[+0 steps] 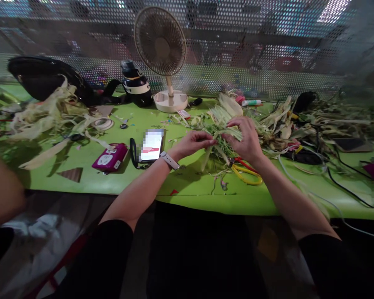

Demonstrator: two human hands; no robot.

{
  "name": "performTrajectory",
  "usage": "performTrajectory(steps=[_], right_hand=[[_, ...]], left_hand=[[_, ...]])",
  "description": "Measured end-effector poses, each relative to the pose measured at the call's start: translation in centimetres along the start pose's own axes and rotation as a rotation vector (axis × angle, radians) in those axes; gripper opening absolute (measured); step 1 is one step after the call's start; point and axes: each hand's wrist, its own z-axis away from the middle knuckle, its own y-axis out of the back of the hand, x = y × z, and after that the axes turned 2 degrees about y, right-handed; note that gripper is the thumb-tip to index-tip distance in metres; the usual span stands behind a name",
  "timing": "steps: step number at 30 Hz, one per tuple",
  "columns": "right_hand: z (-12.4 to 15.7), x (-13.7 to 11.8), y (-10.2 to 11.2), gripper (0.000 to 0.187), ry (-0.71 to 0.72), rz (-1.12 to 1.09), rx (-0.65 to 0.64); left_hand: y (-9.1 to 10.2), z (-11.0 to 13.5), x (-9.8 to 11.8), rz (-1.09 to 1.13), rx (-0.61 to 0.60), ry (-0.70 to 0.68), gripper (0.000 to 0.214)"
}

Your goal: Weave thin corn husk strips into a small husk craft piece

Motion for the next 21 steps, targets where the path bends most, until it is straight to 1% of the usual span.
performTrajectory(steps=[1, 2, 3, 6, 7, 9, 12, 14, 17, 21], right_hand=[[-0.01, -0.09, 0.1, 0.035, 0.001, 0.027, 0.041], [0.0, -0.16, 0.16, 0.037, -0.003, 0.039, 0.039], [0.02, -0.2, 0.17, 0.039, -0.015, 0.035, -0.005], [0.07, -0.15, -0.11, 0.046, -0.093, -0.048, -0.245], [0.08, -0.08, -0.23, 0.047, -0.131, -0.09, -0.307], [0.08, 0.08, -0.44, 0.046, -0.199, -0.177, -0.361], [0.08, 0.21, -0.56, 0.04, -0.244, -0.265, -0.345], [0.09, 0.18, -0.58, 0.037, -0.252, -0.281, -0.331], [0.11, -0.05, -0.59, 0.034, -0.27, -0.304, -0.322], [0.01, -0.43, -0.64, 0.03, -0.382, -0.421, -0.325]], left_hand=[[0.01, -0.07, -0.09, 0.038, 0.051, 0.009, 0.033], [0.02, -0.14, -0.18, 0.078, 0.09, 0.023, 0.033], [0.02, -0.2, -0.27, 0.119, 0.117, 0.04, 0.032], [0.01, -0.31, -0.48, 0.226, 0.154, 0.087, 0.027], [0.0, -0.33, -0.53, 0.242, 0.159, 0.099, 0.026], [-0.03, -0.32, -0.55, 0.231, 0.152, 0.11, 0.026], [-0.11, -0.23, -0.41, 0.139, 0.1, 0.089, 0.028], [-0.18, -0.16, -0.27, 0.078, 0.062, 0.08, 0.031], [-0.29, -0.1, -0.21, 0.037, 0.037, 0.069, 0.037], [-0.28, -0.18, -0.48, -0.008, -0.022, 0.037, 0.04]])
